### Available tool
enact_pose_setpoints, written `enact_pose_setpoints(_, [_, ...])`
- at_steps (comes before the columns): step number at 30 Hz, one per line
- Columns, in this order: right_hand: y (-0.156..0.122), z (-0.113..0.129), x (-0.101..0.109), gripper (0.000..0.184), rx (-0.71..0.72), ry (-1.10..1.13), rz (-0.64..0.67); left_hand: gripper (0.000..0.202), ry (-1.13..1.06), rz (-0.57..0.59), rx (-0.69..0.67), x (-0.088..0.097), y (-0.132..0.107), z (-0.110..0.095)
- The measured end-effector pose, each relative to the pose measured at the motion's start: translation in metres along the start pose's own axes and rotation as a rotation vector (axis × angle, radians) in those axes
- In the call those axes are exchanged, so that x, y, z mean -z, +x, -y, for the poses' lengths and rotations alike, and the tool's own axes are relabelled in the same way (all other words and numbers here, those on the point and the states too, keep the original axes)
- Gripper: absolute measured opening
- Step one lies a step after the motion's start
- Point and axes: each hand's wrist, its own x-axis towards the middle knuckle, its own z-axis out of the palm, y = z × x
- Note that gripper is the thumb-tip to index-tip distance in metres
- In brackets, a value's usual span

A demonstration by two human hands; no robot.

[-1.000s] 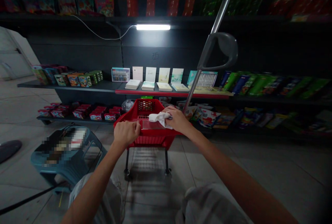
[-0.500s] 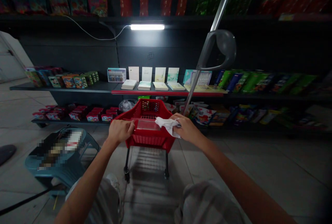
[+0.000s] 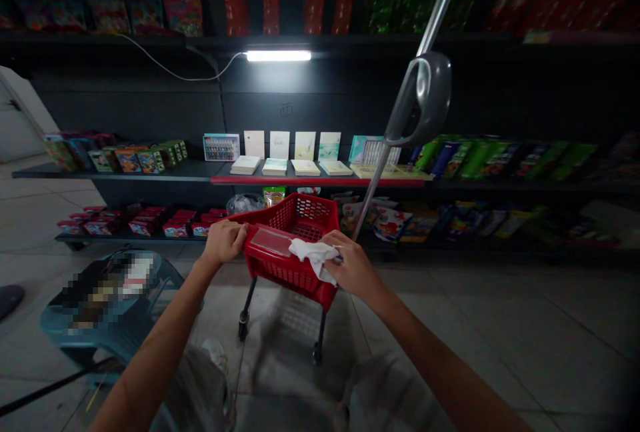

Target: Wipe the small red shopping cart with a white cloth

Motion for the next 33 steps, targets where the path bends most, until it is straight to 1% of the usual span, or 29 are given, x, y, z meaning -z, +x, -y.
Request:
enact_pose_setpoints(4, [-0.001, 0.002, -0.003, 0.021, -0.031, -0.056, -0.018, 0.059, -0.073, -0.035, -0.016, -0.002, -0.001, -0.014])
enact_pose_setpoints(7, [-0.001, 0.002, -0.006, 0.021, -0.040, -0.078, -0.033, 0.053, -0.116, -0.033, -0.051, -0.002, -0.002, -0.033])
enact_pose_setpoints(9, [0.000, 0.003, -0.009, 0.022, -0.041, -0.096, -0.046, 0.051, -0.135, -0.024, -0.099, -0.003, -0.001, -0.049])
enact_pose_setpoints(13, [0.003, 0.008, -0.018, 0.029, 0.006, -0.156, -0.069, 0.048, -0.159, -0.021, -0.264, -0.009, 0.000, -0.083])
enact_pose_setpoints(14, [0.004, 0.010, -0.021, 0.031, 0.031, -0.170, -0.077, 0.050, -0.164, -0.018, -0.297, -0.011, -0.001, -0.089])
enact_pose_setpoints(16, [0.005, 0.014, -0.024, 0.037, 0.077, -0.187, -0.097, 0.054, -0.171, -0.039, -0.317, -0.015, -0.001, -0.097])
enact_pose_setpoints(19, [0.004, 0.020, -0.027, 0.042, 0.137, -0.200, -0.129, 0.048, -0.175, -0.101, -0.299, -0.022, 0.000, -0.095])
enact_pose_setpoints(24, [-0.004, 0.020, -0.024, 0.047, 0.289, -0.218, -0.124, 0.032, -0.183, -0.181, -0.339, -0.029, 0.005, -0.077])
enact_pose_setpoints(28, [-0.013, 0.016, -0.016, 0.043, 0.372, -0.223, -0.109, 0.038, -0.229, -0.205, -0.363, -0.029, 0.006, -0.064])
enact_pose_setpoints(30, [-0.016, 0.012, -0.012, 0.042, 0.378, -0.228, -0.107, 0.041, -0.259, -0.196, -0.357, -0.027, 0.007, -0.057])
enact_pose_setpoints(33, [-0.019, 0.005, -0.008, 0.047, 0.350, -0.247, -0.118, 0.042, -0.312, -0.160, -0.333, -0.023, 0.011, -0.043])
